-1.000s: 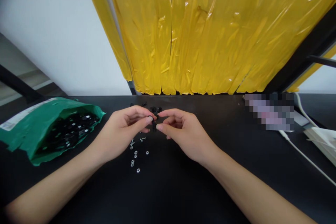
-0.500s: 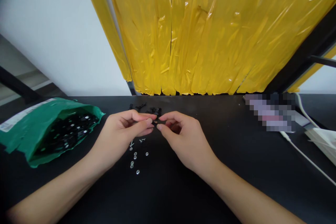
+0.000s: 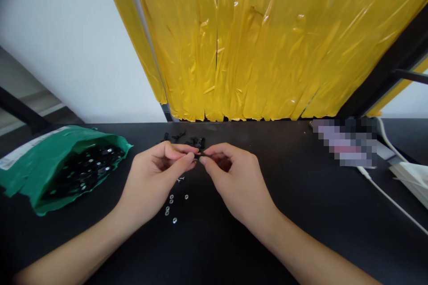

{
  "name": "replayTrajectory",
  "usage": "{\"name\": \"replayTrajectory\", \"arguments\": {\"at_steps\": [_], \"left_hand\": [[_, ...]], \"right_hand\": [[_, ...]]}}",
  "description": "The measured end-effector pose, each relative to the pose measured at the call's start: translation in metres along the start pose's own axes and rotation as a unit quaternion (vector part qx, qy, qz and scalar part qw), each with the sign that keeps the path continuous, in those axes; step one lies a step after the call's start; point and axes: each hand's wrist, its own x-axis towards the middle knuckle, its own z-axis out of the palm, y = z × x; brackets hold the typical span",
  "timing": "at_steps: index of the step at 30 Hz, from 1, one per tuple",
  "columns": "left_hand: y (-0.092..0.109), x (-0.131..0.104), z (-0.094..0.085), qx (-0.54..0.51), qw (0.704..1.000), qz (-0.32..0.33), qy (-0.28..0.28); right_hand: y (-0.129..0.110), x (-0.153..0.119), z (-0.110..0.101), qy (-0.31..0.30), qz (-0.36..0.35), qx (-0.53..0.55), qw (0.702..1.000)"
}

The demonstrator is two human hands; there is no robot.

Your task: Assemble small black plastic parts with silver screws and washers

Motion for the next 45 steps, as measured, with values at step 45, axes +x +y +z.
{"name": "replayTrajectory", "arguments": {"at_steps": [45], "left_hand": [[0.003,0.011,-0.008,0.083,0.994,0.062,0.041]], "right_hand": [[0.011,0.023,-0.018,-0.042,0.002,0.024,0.999]]}}
